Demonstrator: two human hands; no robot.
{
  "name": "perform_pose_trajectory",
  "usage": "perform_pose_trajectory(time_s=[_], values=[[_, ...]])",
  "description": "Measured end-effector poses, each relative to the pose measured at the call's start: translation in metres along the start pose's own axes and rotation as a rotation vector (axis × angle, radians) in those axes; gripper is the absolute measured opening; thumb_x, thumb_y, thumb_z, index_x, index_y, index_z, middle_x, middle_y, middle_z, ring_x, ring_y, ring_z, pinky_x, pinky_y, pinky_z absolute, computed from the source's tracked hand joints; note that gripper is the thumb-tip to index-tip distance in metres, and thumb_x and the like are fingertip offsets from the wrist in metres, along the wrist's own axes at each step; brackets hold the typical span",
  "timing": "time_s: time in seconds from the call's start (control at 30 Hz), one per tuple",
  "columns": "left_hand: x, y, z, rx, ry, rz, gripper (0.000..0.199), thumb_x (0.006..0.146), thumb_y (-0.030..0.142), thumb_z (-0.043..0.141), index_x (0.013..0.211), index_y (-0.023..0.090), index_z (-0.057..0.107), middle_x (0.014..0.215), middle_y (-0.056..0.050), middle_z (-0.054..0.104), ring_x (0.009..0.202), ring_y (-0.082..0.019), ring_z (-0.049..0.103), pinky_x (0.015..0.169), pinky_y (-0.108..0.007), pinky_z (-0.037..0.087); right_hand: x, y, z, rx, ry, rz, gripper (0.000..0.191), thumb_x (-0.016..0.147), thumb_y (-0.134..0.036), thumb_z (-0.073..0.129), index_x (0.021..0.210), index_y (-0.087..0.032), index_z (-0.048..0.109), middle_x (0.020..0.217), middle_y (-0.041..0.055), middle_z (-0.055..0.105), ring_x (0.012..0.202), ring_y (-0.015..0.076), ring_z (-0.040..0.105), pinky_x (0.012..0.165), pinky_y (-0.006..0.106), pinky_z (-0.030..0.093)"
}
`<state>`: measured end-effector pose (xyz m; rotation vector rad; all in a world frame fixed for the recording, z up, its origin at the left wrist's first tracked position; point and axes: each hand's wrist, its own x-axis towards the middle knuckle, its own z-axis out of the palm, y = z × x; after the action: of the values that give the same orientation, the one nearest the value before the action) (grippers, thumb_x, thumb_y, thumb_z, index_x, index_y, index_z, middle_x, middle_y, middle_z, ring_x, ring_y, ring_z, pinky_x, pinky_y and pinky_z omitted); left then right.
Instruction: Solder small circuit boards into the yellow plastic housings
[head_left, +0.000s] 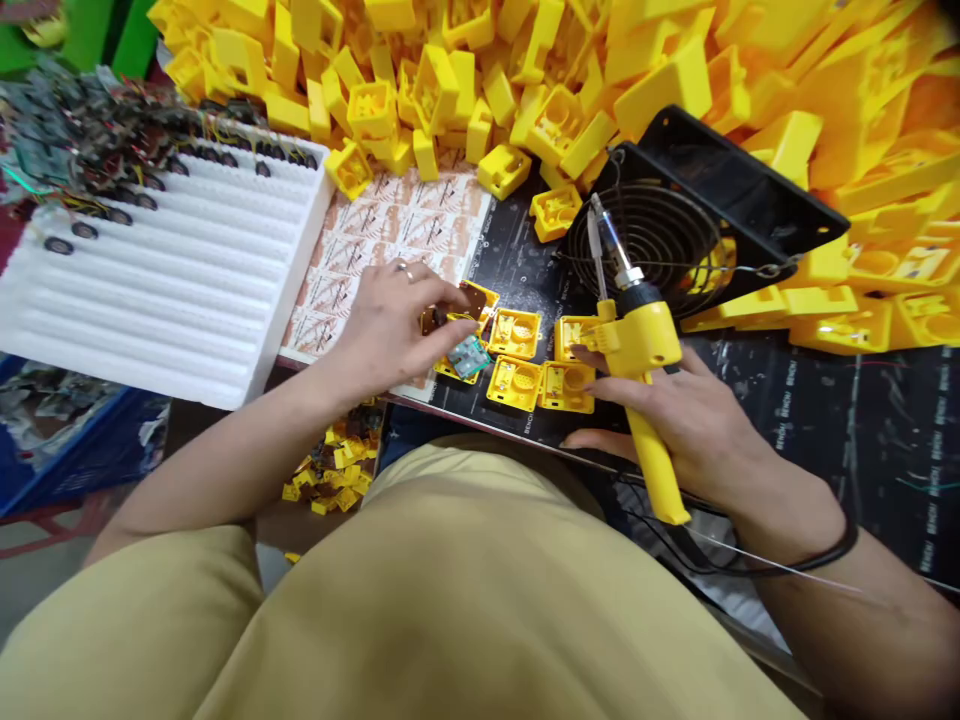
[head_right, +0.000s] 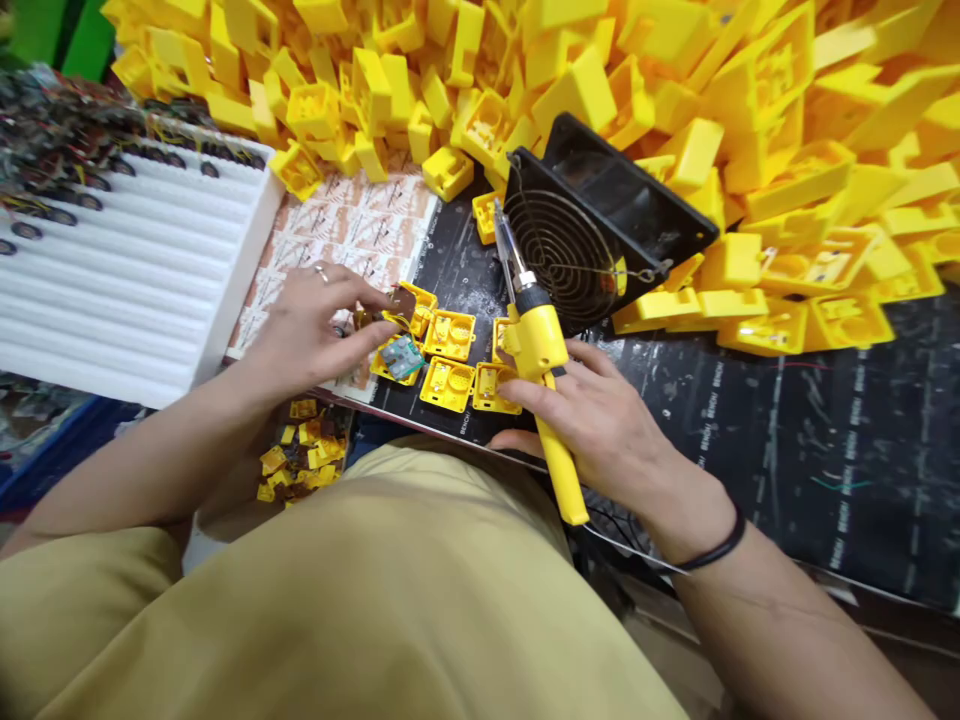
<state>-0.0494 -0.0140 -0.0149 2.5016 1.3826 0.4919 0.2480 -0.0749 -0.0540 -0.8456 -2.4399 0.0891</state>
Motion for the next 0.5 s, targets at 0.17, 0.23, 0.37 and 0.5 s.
perform_pose_trajectory(time_s=[0.17, 0.23, 0.37, 0.5], values=[[0.011, 0.01, 0.024, 0.096, 0.031, 0.079, 0.024, 0.091, 0.038, 0.054, 0.09, 0.02, 0.07, 0.098, -0.006, 0.067, 0.099, -0.026, 0.056, 0.09, -0.044, 0.038, -0.001, -0.006, 0.008, 0.033, -0.015, 0.031, 0.036, 0.087, -0.036, 0.071, 0.114, -0.02, 0.053, 0.097, 0.0039, 0.069, 0.093, 0.0186, 0.068, 0.091, 0.035, 0.054], [0.013, 0.007, 0.022, 0.038, 0.015, 0.135, 0.022, 0.092, 0.032, 0.051, 0.087, 0.02, 0.07, 0.097, -0.005, 0.068, 0.098, -0.024, 0.057, 0.09, -0.041, 0.039, -0.001, -0.009, 0.01, 0.03, 0.003, 0.052, 0.034, 0.087, -0.03, 0.07, 0.115, -0.02, 0.053, 0.094, 0.003, 0.069, 0.092, 0.0186, 0.068, 0.087, 0.034, 0.055], [0.012, -0.005, 0.01, -0.046, -0.039, 0.285, 0.021, 0.093, 0.028, 0.05, 0.092, 0.019, 0.068, 0.092, -0.002, 0.071, 0.091, -0.019, 0.061, 0.088, -0.037, 0.041, 0.009, -0.017, 0.02, -0.023, 0.061, 0.097, 0.032, 0.088, -0.026, 0.069, 0.116, -0.021, 0.054, 0.089, 0.0024, 0.069, 0.084, 0.0175, 0.068, 0.076, 0.031, 0.056], [0.01, -0.01, 0.009, 0.029, -0.104, 0.378, 0.023, 0.093, 0.027, 0.047, 0.088, 0.021, 0.069, 0.078, -0.001, 0.07, 0.084, -0.019, 0.061, 0.091, -0.041, 0.037, 0.03, -0.022, 0.028, -0.031, 0.097, 0.13, 0.034, 0.088, -0.031, 0.07, 0.117, -0.02, 0.056, 0.09, 0.0041, 0.07, 0.082, 0.0184, 0.069, 0.074, 0.032, 0.058]])
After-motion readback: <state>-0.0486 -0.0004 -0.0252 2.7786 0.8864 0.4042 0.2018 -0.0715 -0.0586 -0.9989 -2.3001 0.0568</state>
